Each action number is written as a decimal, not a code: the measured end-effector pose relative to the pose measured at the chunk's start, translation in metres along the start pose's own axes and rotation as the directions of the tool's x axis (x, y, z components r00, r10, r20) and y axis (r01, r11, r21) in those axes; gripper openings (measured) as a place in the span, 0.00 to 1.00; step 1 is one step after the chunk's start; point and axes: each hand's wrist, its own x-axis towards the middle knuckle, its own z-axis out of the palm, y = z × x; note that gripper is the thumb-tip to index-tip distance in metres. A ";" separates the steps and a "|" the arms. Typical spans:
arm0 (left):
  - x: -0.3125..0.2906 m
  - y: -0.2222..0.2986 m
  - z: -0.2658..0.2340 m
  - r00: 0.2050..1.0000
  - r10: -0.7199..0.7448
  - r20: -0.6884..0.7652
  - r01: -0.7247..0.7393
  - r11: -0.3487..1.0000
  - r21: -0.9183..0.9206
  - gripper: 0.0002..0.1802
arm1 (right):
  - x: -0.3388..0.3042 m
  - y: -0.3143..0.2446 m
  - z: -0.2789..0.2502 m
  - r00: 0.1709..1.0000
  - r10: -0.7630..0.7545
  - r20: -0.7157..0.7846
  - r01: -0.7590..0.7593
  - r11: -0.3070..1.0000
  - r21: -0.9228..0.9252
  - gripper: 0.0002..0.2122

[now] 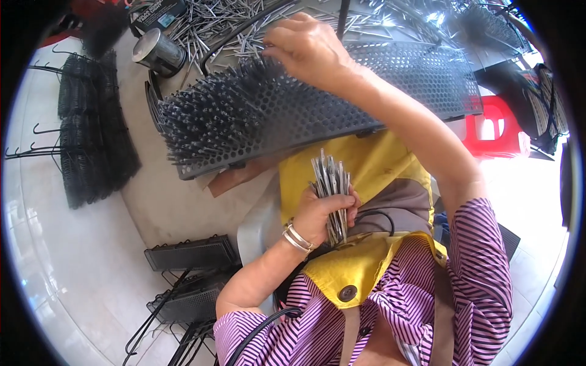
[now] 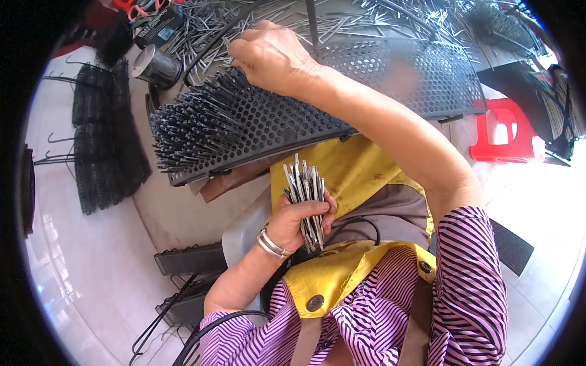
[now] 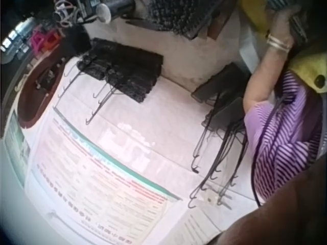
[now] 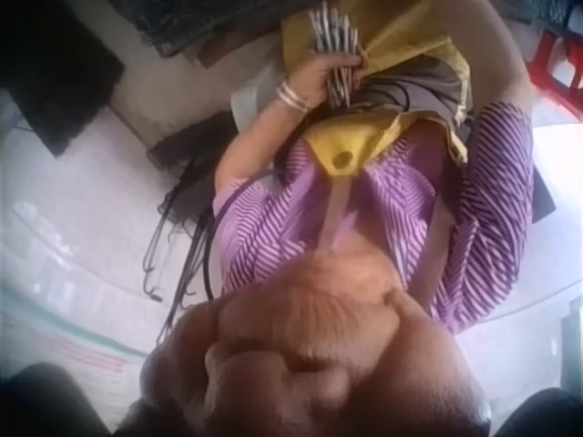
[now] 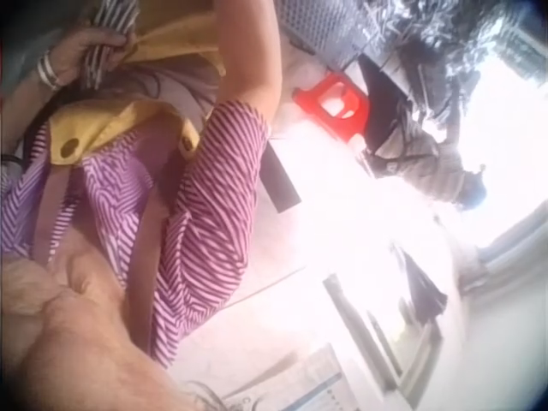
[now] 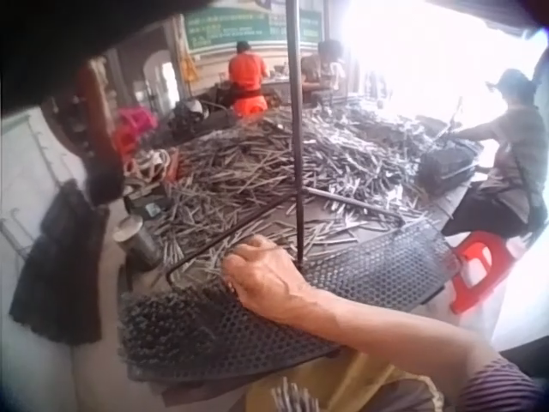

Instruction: The recorder is inserting thin metal rods into a black plastic mesh to assemble a rack.

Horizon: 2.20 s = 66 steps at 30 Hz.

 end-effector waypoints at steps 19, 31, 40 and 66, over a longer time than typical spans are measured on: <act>0.000 0.000 -0.002 1.000 -0.018 -0.014 0.016 0.990 -0.137 0.10 | 0.013 -0.011 -0.012 0.978 0.048 -0.201 -0.024 0.992 0.121 0.06; 0.005 0.007 0.002 0.999 0.027 -0.033 -0.029 0.996 -0.087 0.12 | 0.002 0.013 -0.010 0.974 0.132 0.186 -0.119 0.990 -0.079 0.05; 0.006 0.004 -0.012 0.992 0.128 0.002 -0.128 0.991 -0.029 0.09 | -0.090 -0.073 -0.084 0.915 0.296 0.273 -0.354 0.914 0.198 0.07; 0.002 -0.001 -0.001 0.979 0.037 -0.203 -0.033 0.999 0.021 0.13 | -0.131 -0.080 -0.099 0.283 0.748 0.600 -0.886 -0.036 0.463 0.06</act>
